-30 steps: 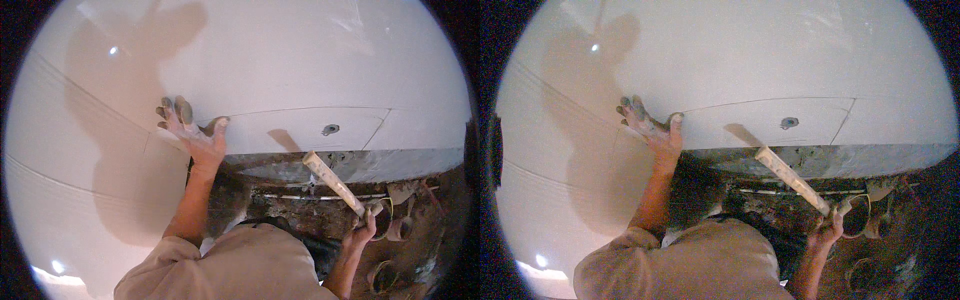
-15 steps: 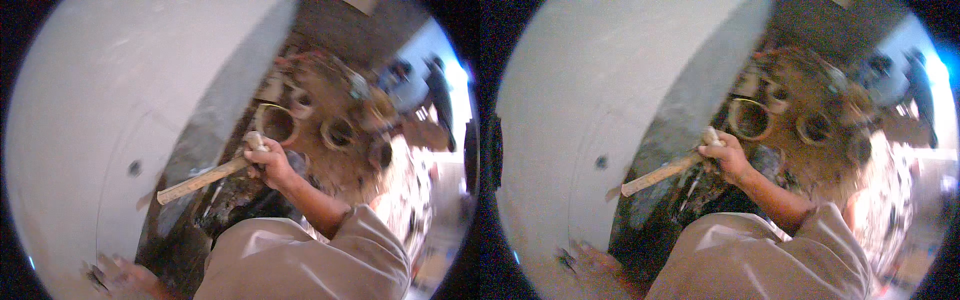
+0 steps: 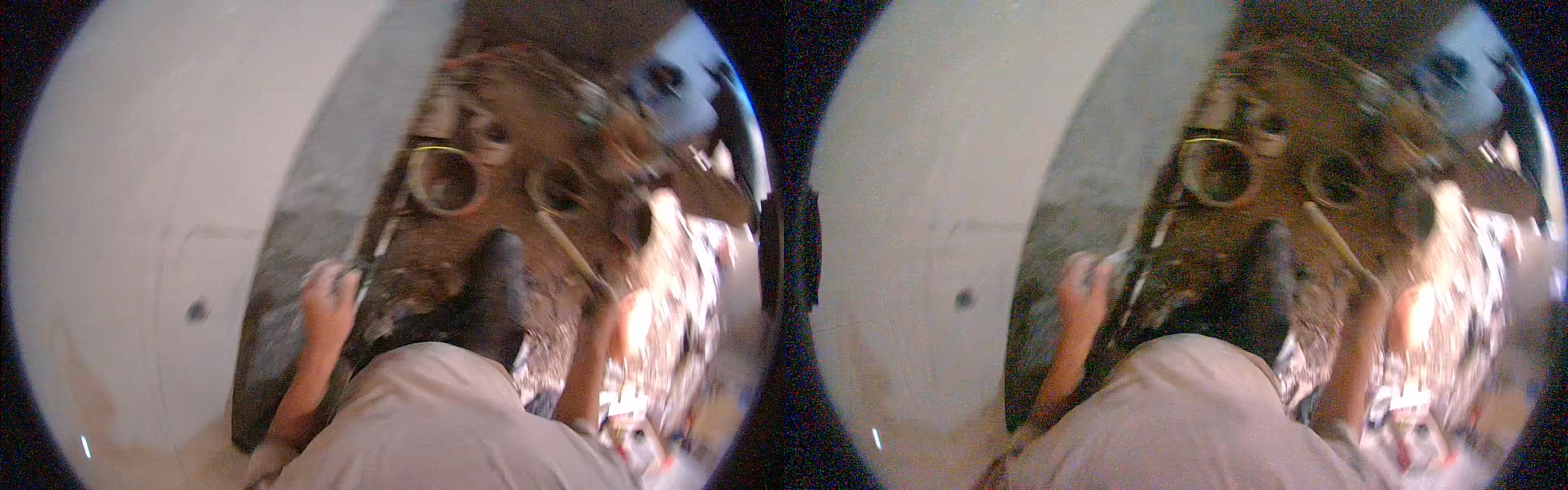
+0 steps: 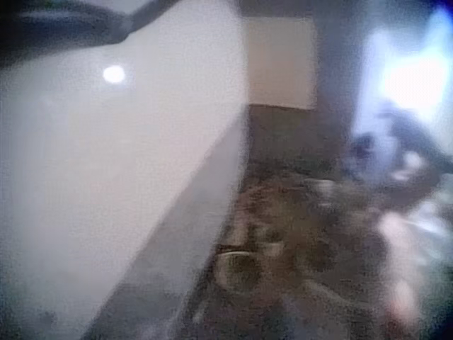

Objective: The person uses a hammer to tap a white ceramic tile into place on a wall, ensuring it is flush with adjacent tiles. They then wipe the tile surface with a cloth to remove excess adhesive or dust. Finally, the person picks up a new tile from the floor to prepare for the next installation step.

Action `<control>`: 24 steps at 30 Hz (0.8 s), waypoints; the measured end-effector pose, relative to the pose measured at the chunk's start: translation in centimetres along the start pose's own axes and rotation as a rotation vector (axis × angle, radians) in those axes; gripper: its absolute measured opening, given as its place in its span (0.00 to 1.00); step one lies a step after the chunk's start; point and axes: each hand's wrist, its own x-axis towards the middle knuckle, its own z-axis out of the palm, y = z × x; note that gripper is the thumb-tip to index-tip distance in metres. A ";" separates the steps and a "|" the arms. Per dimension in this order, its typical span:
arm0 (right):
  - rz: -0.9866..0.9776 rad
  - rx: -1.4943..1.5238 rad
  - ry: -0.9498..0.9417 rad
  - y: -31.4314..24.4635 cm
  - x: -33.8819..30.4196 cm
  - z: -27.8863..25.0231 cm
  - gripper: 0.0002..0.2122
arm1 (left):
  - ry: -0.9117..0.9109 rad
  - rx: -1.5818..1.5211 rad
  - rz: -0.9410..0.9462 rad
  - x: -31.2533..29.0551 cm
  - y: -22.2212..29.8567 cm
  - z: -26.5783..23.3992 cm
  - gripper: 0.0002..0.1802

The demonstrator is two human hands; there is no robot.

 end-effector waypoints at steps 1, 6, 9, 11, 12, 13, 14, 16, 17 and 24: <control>0.015 0.198 -0.064 -1.1 -0.6 0.5 0.11 | 0.012 0.000 -0.073 0.0 -1.4 0.9 0.15; 0.263 0.817 -0.475 -15.3 -4.6 9.2 0.24 | 0.192 0.005 -0.428 -2.1 -6.0 -0.1 0.21; 0.295 0.823 -0.782 -18.4 -6.9 12.5 0.13 | 0.407 -0.179 -0.680 -6.0 -4.9 -1.8 0.23; 0.298 0.900 -1.073 -21.1 -8.5 15.0 0.20 | 0.537 -0.392 -0.763 -9.2 -7.8 -2.7 0.25; 0.303 0.922 -1.228 -22.2 -9.4 15.9 0.24 | 0.593 -0.397 -0.782 -10.8 -8.5 -3.1 0.25; 0.194 0.759 -1.255 -22.9 -10.2 16.5 0.25 | 0.685 -0.376 -0.801 -13.0 -9.2 -4.6 0.25; 0.078 0.615 -1.302 -23.3 -11.0 16.3 0.26 | 0.613 -0.164 -0.823 -14.9 -9.8 -6.0 0.24; -0.093 0.465 -1.519 -25.0 -12.4 16.9 0.28 | 0.803 0.092 -0.753 -16.4 -11.6 -6.0 0.24; -0.146 0.417 -1.664 -26.1 -12.8 17.2 0.30 | 0.842 0.136 -0.825 -16.8 -12.1 -6.5 0.25; -0.817 -0.011 -2.195 -28.9 -20.8 23.0 0.34 | 1.089 0.011 -1.027 -25.6 -11.6 -7.8 0.22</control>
